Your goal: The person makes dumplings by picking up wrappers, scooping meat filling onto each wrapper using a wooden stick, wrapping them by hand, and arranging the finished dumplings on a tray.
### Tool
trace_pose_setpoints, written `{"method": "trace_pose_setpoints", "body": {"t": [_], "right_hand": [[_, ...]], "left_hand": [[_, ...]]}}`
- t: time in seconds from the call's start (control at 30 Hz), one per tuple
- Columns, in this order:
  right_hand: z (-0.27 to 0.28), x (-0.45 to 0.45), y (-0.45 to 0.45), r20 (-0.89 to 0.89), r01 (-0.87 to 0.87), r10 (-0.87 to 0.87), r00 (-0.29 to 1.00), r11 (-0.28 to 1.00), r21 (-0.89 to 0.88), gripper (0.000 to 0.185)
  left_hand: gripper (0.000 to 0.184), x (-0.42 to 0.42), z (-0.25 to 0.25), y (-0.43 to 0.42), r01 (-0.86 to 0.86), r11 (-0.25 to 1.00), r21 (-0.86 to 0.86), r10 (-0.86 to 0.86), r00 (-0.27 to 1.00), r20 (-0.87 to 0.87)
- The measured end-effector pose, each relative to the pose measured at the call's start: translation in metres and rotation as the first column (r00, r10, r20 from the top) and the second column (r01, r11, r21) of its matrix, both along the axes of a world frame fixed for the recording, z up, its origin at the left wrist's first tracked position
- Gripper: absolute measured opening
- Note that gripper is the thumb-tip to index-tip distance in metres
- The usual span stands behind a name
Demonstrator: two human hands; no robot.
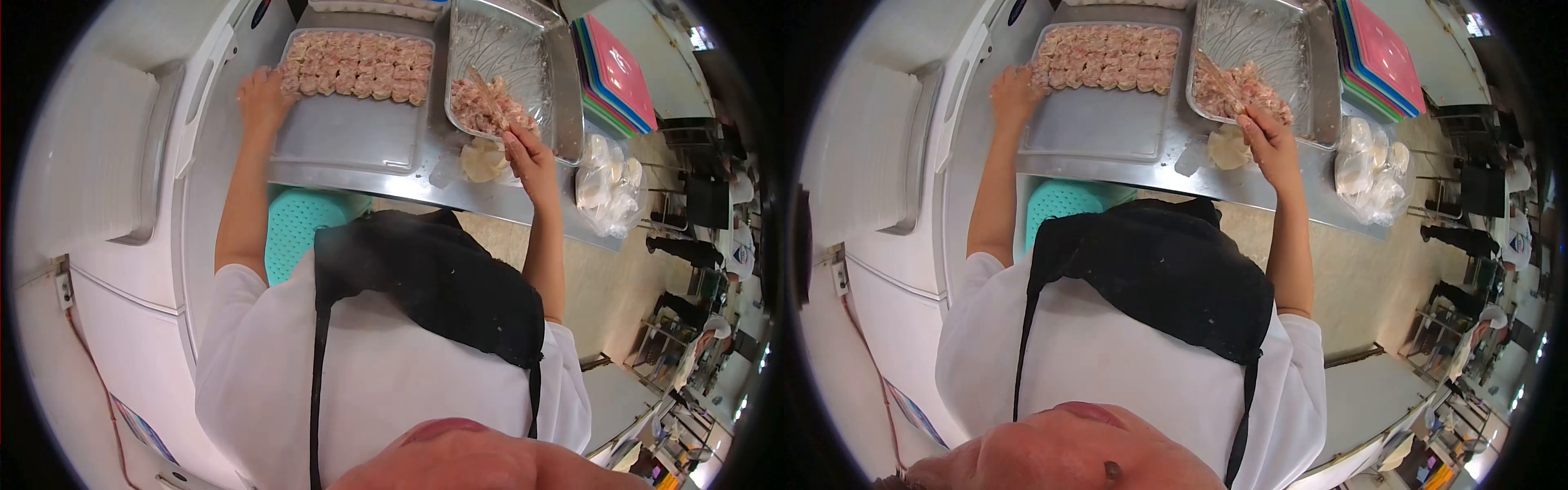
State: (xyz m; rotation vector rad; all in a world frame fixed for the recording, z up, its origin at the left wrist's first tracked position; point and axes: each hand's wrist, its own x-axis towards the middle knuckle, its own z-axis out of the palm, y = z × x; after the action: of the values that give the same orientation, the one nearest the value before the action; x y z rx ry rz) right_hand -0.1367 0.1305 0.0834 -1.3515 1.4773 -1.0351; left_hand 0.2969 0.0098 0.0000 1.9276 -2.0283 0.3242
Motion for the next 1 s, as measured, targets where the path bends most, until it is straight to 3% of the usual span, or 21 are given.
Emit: {"method": "trace_pose_setpoints", "body": {"t": [0.13, 0.33, 0.53, 0.73, 0.83, 0.93, 1.0], "right_hand": [[-0.005, -0.005, 0.002, 0.031, 0.056, -0.057, 0.998, 0.998, 0.034, 0.030], [-0.009, -0.004, 0.004, 0.031, 0.086, -0.087, 0.996, 0.996, 0.033, 0.031], [-0.015, 0.001, 0.004, 0.003, 0.089, -0.089, 0.996, 0.994, 0.069, 0.031], [-0.005, -0.008, 0.000, -0.048, 0.055, -0.053, 0.997, 0.998, 0.041, 0.032], [-0.002, -0.022, -0.003, -0.020, 0.014, -0.013, 1.000, 0.999, 0.052, 0.033], [-0.002, -0.039, -0.010, -0.173, 0.007, -0.010, 0.985, 1.000, -0.018, 0.036], [0.012, -0.047, -0.012, -0.349, -0.051, 0.024, 0.937, 0.996, -0.070, 0.035]], "left_hand": [[0.053, 0.011, -0.007, -0.002, 0.096, 0.993, -0.064, -0.102, 0.991, -0.092], [0.050, 0.022, -0.010, -0.002, 0.168, 0.986, 0.000, -0.168, 0.984, -0.052], [0.051, 0.022, -0.020, -0.017, 0.113, 0.993, -0.026, -0.115, 0.991, -0.073], [0.057, 0.021, -0.009, -0.016, 0.221, 0.975, 0.003, -0.221, 0.975, -0.012], [0.058, 0.021, -0.009, -0.022, 0.169, 0.985, 0.019, -0.168, 0.985, -0.032], [0.060, 0.011, 0.008, -0.020, 0.187, 0.982, 0.016, -0.187, 0.982, -0.005], [0.057, -0.028, 0.048, -0.008, 0.248, 0.956, 0.155, -0.226, 0.963, -0.144]]}}
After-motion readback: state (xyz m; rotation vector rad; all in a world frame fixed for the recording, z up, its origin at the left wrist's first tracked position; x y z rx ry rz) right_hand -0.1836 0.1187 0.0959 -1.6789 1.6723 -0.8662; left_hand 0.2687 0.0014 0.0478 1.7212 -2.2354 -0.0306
